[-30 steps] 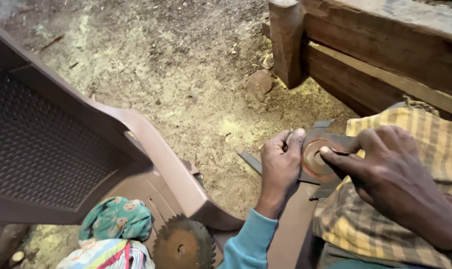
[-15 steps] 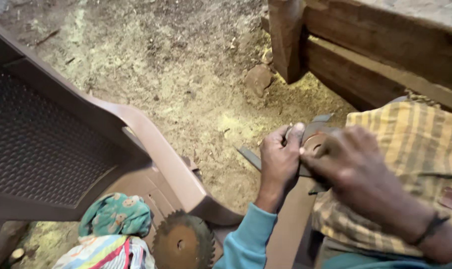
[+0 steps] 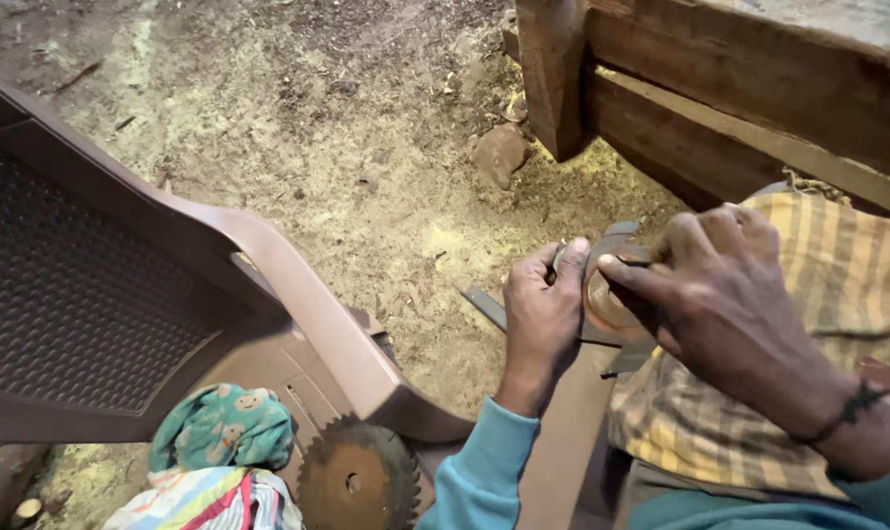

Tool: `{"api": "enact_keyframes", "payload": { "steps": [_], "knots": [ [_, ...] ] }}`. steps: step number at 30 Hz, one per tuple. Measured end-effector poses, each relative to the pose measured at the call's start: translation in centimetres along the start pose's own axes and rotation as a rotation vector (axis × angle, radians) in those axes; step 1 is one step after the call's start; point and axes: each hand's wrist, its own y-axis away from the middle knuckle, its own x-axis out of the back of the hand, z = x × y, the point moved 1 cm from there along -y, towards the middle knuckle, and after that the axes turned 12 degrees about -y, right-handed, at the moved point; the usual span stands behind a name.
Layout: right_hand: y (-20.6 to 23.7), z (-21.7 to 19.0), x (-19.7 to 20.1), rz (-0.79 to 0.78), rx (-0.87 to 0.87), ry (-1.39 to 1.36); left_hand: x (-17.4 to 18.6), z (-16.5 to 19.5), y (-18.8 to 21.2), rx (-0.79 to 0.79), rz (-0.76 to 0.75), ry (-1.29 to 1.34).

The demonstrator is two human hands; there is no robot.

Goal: The person sits on a plastic chair and uses a small green abrasive block to sharpen the edges of a metal gear-like part held in their left hand. They repeatedly rub the block along the inner and outer edges of the part, occasionally rotating it to access different sections.

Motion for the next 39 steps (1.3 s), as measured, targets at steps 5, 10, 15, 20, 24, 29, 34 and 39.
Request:
{"api": "enact_keyframes", "payload": {
  "steps": [5,10,15,20,24,29,34,39],
  "knots": [
    [1.0,0.6,-1.6,-0.015,0.072,0.023,0.1,0.3,-0.3,-0.006,0.008,-0.002],
    [2.6,0.9,-2.7,-0.073,-0.015,-0.057,0.0,0.2,-0.1,0.016,0.004,-0.015],
    [1.7,0.3,-1.6,0.05,0.044,-0.097,0.1,0.4,-0.2,0.011,0.009,-0.02],
    [1.3,-0.2,-1.4,-0.044,-0.031,-0.13,0.2,0.5,-0.2,0.004,0.001,-0.002],
    [1.6,0.0,-1.3,0.121,0.091,-0.104,0.1,0.4,-0.3,0.009,0.014,-0.028],
    [1.3,0.5,-1.2,0.07,0.046,-0.094,0.0,0.2,-0.3,0.014,0.016,-0.022],
    [1.5,0.2,-1.4,-0.078,-0.074,-0.138,0.0,0.2,-0.4,0.014,0.016,-0.035],
    [1.6,-0.2,-1.3,-0.004,0.017,-0.081,0.0,0.3,-0.3,0.04,0.023,-0.053]
  ]
}}
